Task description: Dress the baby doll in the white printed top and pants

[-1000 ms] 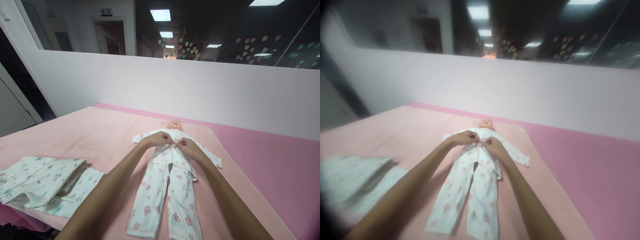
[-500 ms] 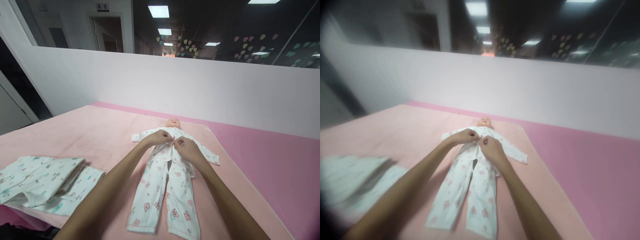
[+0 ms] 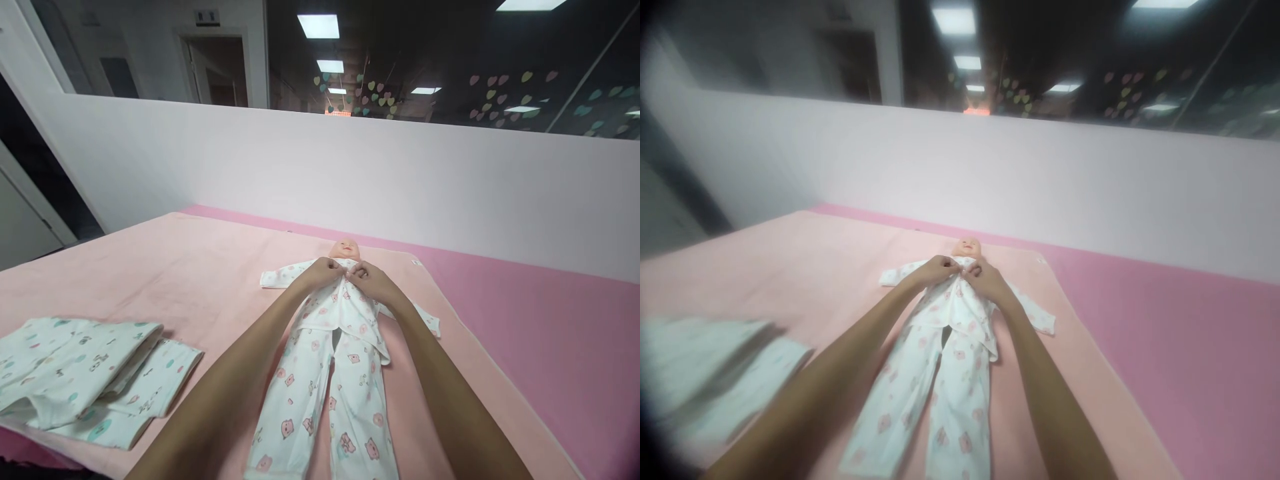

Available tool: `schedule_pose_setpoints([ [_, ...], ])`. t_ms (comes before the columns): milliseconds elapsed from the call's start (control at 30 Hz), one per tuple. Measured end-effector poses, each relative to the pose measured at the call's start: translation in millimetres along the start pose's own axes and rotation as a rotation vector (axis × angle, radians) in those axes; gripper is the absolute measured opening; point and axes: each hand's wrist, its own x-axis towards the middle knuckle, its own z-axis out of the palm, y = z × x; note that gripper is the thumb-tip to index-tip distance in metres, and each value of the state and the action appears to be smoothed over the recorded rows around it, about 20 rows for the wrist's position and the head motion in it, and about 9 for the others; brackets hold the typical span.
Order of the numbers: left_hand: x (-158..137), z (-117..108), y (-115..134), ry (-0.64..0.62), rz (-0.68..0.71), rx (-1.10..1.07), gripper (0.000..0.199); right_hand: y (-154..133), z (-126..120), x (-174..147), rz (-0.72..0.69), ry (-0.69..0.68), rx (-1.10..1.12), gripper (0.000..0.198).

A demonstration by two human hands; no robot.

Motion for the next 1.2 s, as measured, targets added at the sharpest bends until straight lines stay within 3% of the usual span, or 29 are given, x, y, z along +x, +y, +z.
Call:
schedule_pose_setpoints([
  [167, -1.2, 0.1, -4.3, -0.036, -0.026, -0.130, 0.047, 1.3, 1.1, -3.6, -0.031, 0.010, 0.030, 0.022],
  [467, -2.0, -0.1, -5.8, -0.038, 0.062, -0.138, 0.049, -1.4, 6.7, -0.5, 0.069, 0.076, 0.103, 0.017],
  [667, -4.0, 6.0, -1.6, 0.036, 0.062, -0.090, 0.031, -5.1, 13.1, -2.5, 0.099, 0.108, 0.103, 0.016],
  [800, -5.2, 5.9, -0.2, 0.046, 0.076, -0.072, 0.029, -2.8, 6.7, -2.3, 0.086, 0.133, 0.039, 0.015],
  [1000, 15.3, 3.1, 2.5, 0.145, 0.008, -0.052, 0.029, 7.4, -5.7, 27.1, 0.093, 0.176, -0.008, 0.030],
  [1100, 28.8, 7.0, 0.4, 0.151, -0.015, -0.057, 0.035, 12.9, -3.1, 43.2, 0.095, 0.153, -0.001, 0.030],
  [1200, 35.2, 12.8, -3.5, 0.162, -0.038, -0.106, 0.029, 19.2, 3.2, 50.9, 0.090, 0.147, 0.029, 0.027],
])
